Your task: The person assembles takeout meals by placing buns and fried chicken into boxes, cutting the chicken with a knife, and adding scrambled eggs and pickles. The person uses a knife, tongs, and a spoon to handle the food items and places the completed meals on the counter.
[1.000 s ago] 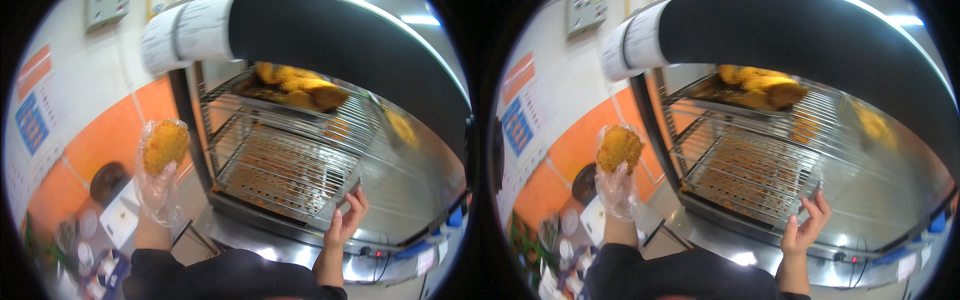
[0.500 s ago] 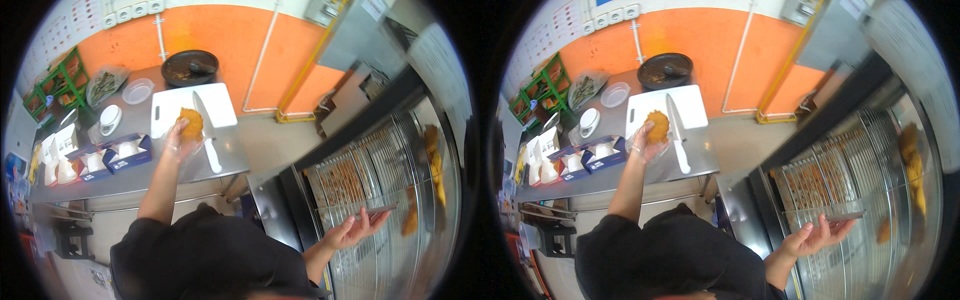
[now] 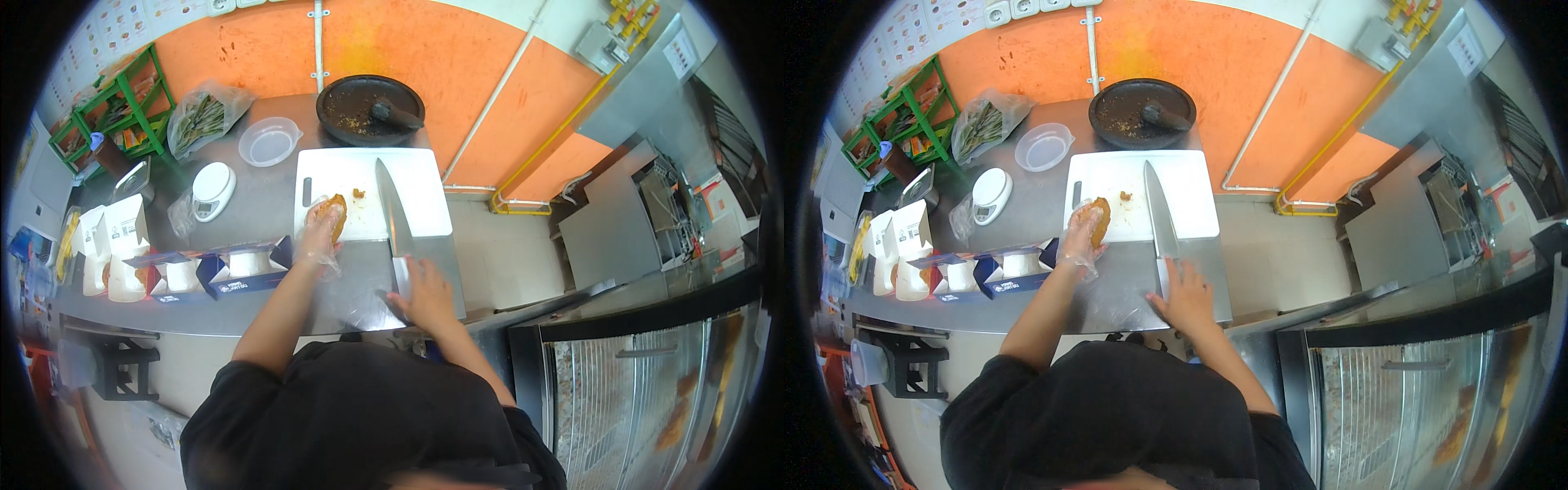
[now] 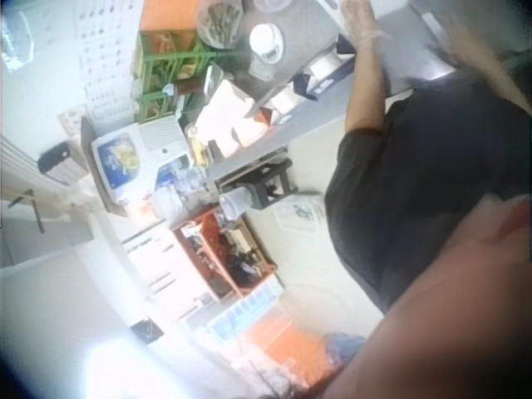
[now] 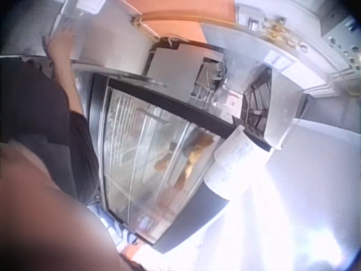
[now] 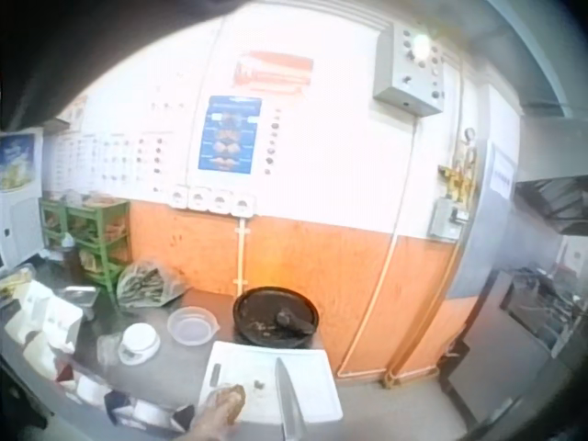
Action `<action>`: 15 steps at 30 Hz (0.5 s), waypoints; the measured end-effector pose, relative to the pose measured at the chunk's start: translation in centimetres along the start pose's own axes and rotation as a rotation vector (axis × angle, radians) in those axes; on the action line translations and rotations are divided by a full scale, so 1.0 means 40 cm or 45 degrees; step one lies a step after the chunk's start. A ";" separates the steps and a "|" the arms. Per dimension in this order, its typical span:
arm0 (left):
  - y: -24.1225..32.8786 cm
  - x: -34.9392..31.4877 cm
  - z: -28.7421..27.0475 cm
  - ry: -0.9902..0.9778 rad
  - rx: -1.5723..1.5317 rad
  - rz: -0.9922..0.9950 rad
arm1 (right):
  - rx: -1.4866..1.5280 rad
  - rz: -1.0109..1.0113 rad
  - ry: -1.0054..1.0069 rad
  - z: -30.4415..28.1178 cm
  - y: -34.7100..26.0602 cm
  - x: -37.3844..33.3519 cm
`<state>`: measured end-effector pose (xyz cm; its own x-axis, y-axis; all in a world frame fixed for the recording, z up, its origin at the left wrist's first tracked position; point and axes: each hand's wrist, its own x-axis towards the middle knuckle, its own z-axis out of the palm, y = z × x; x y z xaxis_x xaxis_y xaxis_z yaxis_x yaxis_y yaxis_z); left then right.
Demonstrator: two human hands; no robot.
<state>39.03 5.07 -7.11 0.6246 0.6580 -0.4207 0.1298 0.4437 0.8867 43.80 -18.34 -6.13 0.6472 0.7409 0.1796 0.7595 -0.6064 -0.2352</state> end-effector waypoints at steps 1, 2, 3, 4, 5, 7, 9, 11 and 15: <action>0.001 0.001 -0.002 -0.007 0.028 0.019 | -0.004 0.115 -0.151 0.034 0.012 0.015; 0.002 -0.003 -0.008 -0.057 -0.067 -0.004 | 0.008 0.177 -0.202 0.068 0.018 0.030; 0.002 -0.011 -0.017 -0.106 -0.156 -0.030 | 0.031 0.227 -0.229 0.101 0.018 0.048; 0.002 -0.023 -0.026 -0.134 -0.241 -0.074 | 0.125 0.211 -0.217 0.120 0.026 0.064; 0.001 -0.037 -0.035 -0.175 -0.275 -0.101 | 0.219 0.186 -0.184 0.125 0.043 0.074; -0.008 -0.071 -0.051 -0.191 -0.360 -0.216 | 0.380 0.154 -0.095 0.119 0.066 0.080; -0.022 -0.098 -0.062 -0.132 -0.303 -0.112 | 0.500 0.128 -0.018 0.093 0.084 0.065; -0.042 -0.119 -0.074 -0.055 -0.281 -0.072 | 1.124 0.480 -0.296 0.062 0.088 0.032; -0.072 -0.120 -0.096 0.001 0.041 0.270 | 1.845 0.706 -0.480 0.049 0.057 0.010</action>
<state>32.70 2.98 -8.39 0.6400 0.7351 -0.2238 0.0196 0.2755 0.9611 45.65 -18.87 -8.46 0.5901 0.6910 -0.4174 -0.3974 -0.2014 -0.8953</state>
